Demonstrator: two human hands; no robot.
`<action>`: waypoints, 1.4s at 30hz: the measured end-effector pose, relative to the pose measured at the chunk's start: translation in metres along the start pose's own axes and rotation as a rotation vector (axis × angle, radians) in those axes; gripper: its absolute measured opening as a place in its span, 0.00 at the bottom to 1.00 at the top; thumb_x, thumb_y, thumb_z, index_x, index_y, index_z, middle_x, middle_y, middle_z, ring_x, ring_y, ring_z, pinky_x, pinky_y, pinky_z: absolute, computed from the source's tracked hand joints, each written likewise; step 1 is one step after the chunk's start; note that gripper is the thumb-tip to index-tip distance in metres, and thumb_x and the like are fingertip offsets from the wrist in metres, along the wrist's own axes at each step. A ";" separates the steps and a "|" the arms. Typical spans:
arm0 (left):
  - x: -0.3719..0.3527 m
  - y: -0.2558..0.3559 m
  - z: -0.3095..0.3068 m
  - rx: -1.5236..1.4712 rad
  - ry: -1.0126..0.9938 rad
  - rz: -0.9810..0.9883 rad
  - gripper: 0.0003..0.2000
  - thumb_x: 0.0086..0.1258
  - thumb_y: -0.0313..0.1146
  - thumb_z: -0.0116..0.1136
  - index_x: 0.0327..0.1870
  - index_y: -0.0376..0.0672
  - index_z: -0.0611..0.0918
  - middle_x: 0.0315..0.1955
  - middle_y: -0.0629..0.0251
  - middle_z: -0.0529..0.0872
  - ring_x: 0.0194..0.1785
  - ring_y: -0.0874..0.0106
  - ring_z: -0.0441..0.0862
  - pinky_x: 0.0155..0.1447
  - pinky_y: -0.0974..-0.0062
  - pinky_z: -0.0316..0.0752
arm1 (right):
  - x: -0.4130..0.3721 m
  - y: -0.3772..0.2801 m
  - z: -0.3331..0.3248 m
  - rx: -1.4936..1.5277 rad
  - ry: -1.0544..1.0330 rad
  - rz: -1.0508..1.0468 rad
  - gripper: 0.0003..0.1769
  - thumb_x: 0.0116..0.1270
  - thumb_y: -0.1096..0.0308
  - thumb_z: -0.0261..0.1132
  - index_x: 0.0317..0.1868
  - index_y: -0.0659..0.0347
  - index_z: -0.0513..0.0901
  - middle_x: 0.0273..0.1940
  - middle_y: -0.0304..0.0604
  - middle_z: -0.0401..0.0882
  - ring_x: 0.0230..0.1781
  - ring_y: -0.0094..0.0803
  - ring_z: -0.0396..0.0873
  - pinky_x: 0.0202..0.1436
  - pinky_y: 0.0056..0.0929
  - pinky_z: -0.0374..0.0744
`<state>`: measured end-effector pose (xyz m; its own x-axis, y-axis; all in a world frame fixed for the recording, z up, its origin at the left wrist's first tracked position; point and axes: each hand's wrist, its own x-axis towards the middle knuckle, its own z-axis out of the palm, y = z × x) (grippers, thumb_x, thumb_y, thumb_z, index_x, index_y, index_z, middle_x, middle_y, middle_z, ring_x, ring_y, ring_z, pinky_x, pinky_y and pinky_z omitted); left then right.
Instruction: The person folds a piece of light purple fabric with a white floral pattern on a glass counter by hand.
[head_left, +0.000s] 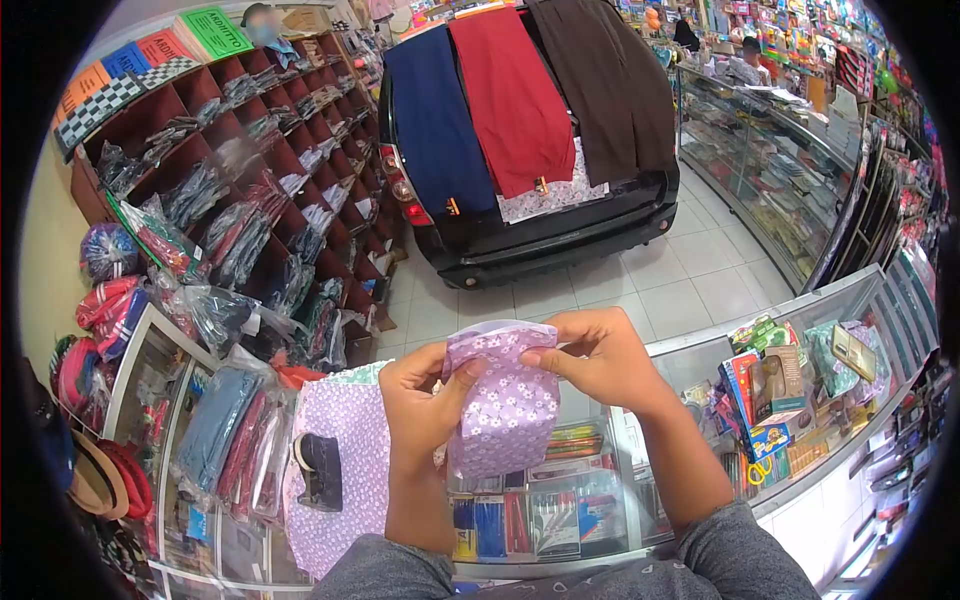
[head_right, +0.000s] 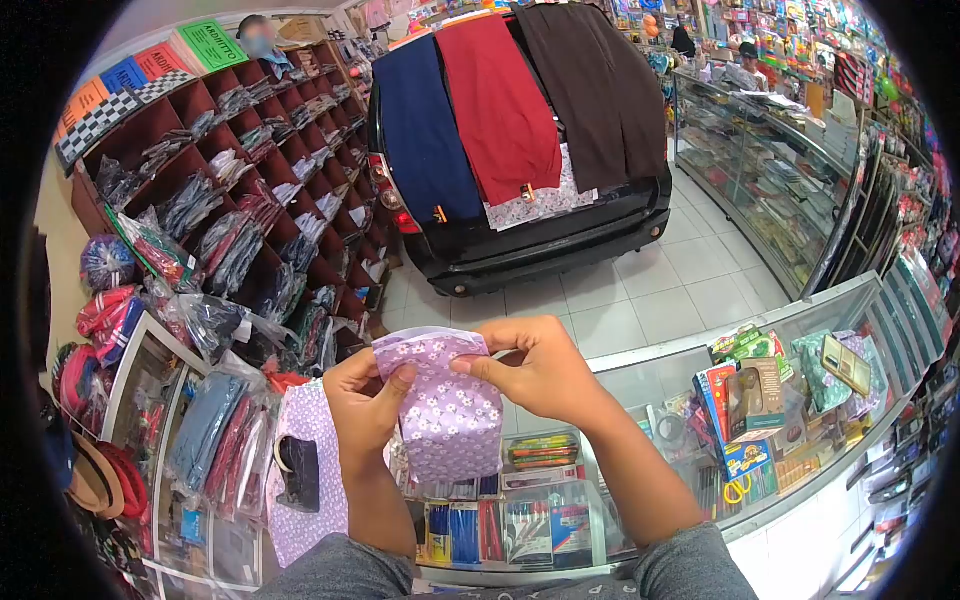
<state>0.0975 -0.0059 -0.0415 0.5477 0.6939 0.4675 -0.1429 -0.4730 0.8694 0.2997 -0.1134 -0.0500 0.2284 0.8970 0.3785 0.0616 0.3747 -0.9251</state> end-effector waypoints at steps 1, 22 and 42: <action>0.001 -0.001 0.000 -0.014 0.004 -0.003 0.15 0.69 0.24 0.75 0.54 0.32 0.88 0.42 0.60 0.94 0.46 0.75 0.89 0.55 0.77 0.82 | 0.000 -0.002 0.001 0.002 0.001 0.002 0.12 0.70 0.72 0.76 0.51 0.66 0.92 0.44 0.42 0.92 0.42 0.20 0.86 0.43 0.23 0.85; 0.007 0.002 -0.007 0.067 -0.027 0.182 0.14 0.65 0.20 0.76 0.48 0.35 0.84 0.58 0.49 0.87 0.59 0.64 0.88 0.61 0.69 0.87 | 0.001 -0.007 -0.001 -0.169 0.005 0.047 0.14 0.66 0.76 0.77 0.52 0.69 0.91 0.47 0.46 0.92 0.46 0.28 0.88 0.50 0.29 0.89; 0.006 0.008 -0.015 0.105 -0.245 -0.003 0.14 0.59 0.21 0.79 0.44 0.32 0.86 0.55 0.49 0.89 0.57 0.64 0.90 0.60 0.67 0.89 | -0.007 -0.018 -0.021 -0.457 -0.198 -0.181 0.16 0.58 0.77 0.79 0.49 0.64 0.93 0.44 0.49 0.94 0.42 0.38 0.92 0.49 0.32 0.86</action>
<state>0.0875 0.0023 -0.0296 0.7330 0.5494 0.4012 -0.0614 -0.5339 0.8433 0.3173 -0.1310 -0.0362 -0.0106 0.8710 0.4912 0.5106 0.4271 -0.7463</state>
